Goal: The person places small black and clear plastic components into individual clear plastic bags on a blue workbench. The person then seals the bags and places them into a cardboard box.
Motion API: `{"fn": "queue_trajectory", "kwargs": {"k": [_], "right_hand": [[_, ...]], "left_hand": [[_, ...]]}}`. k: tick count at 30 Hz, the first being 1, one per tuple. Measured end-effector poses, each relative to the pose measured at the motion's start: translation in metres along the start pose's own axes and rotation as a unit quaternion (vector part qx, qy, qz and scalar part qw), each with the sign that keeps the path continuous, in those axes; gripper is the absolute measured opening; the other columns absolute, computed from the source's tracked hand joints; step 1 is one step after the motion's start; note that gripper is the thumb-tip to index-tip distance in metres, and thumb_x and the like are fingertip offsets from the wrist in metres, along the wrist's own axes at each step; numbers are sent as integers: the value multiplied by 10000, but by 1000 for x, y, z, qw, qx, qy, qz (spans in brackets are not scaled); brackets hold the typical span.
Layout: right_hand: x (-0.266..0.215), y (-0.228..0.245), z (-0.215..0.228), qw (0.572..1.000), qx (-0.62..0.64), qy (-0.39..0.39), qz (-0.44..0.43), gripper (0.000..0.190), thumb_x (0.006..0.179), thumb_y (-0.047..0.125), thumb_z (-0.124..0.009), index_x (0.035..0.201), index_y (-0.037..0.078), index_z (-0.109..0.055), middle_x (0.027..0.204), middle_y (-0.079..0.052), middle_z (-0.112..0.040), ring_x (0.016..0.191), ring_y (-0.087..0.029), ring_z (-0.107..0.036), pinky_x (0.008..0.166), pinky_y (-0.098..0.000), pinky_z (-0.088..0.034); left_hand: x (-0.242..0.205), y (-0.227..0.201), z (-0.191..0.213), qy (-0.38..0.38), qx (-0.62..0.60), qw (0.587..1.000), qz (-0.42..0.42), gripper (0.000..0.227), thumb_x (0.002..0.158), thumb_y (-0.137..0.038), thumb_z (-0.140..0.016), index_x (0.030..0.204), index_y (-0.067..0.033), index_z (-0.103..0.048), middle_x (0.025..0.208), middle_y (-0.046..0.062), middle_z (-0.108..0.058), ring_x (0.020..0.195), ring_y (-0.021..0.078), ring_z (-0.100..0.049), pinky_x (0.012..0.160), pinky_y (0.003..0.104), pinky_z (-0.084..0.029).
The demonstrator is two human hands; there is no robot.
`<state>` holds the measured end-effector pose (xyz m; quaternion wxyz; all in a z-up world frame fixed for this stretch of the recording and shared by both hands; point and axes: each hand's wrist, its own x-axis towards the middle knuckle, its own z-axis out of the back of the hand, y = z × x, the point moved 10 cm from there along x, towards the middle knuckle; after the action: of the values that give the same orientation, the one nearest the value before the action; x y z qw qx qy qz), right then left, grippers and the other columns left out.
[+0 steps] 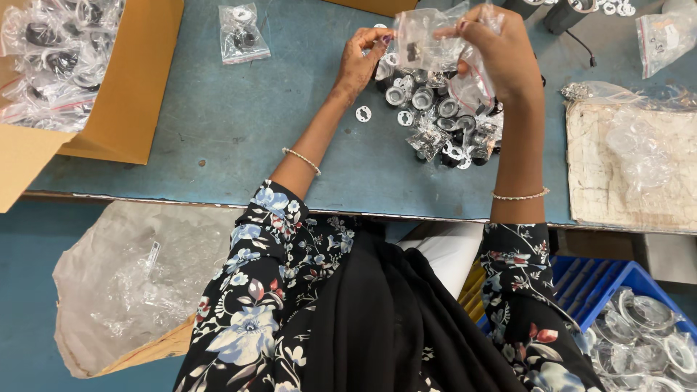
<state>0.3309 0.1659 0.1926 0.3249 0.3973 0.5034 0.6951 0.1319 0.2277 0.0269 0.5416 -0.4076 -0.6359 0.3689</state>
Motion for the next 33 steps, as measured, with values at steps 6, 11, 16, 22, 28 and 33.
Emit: {"fn": "queue_trajectory", "kwargs": {"k": [6,11,16,22,28,33], "right_hand": [[-3,-25,9,998,38,-34,-34,86,1055,98,-590,1045,18,-620,1111,-232,-735,675,-149,-612,589,-313,-537],[-8,-25,1,997,66,-6,-29,97,1064,123,-598,1045,28,-603,1136,-251,-744,629,-170,-591,608,-319,-532],[-11,-30,-4,996,84,6,-41,95,1042,114,-605,1032,20,-597,1082,-211,-742,609,-178,-586,575,-326,-516],[-13,-53,-7,997,43,-22,-68,122,1044,110,-617,1036,-12,-617,905,-100,-639,651,-189,-609,567,-333,-528],[-21,-34,29,991,-5,-129,-21,119,1041,126,-651,1077,16,-621,1028,-85,-669,787,-161,-658,631,-331,-592],[-67,-16,62,963,113,-244,-34,221,1045,223,-737,1121,37,-646,1014,-80,-658,830,-163,-669,661,-302,-593]], "left_hand": [[-3,-8,-18,118,-83,990,1,342,1035,-290,-745,1225,-12,-806,1149,23,-618,1088,107,-585,949,239,-488],[-12,-31,-26,183,-224,957,33,406,927,-248,-759,1285,-62,-712,1290,13,-708,1091,78,-634,966,241,-498],[-11,-37,-30,180,-208,961,40,367,957,-232,-755,1273,-56,-695,1211,7,-723,1108,109,-666,1020,284,-543],[-12,-28,-29,171,-86,981,21,289,933,-249,-780,1134,-42,-791,1186,-12,-597,1169,119,-578,1047,271,-495],[7,-13,14,21,-8,999,26,227,815,-259,-870,928,-69,-822,1082,-8,-588,1007,129,-613,931,300,-532],[5,-12,25,-25,261,965,12,292,792,-366,-901,897,-107,-816,982,12,-610,906,199,-584,826,316,-505]]}}
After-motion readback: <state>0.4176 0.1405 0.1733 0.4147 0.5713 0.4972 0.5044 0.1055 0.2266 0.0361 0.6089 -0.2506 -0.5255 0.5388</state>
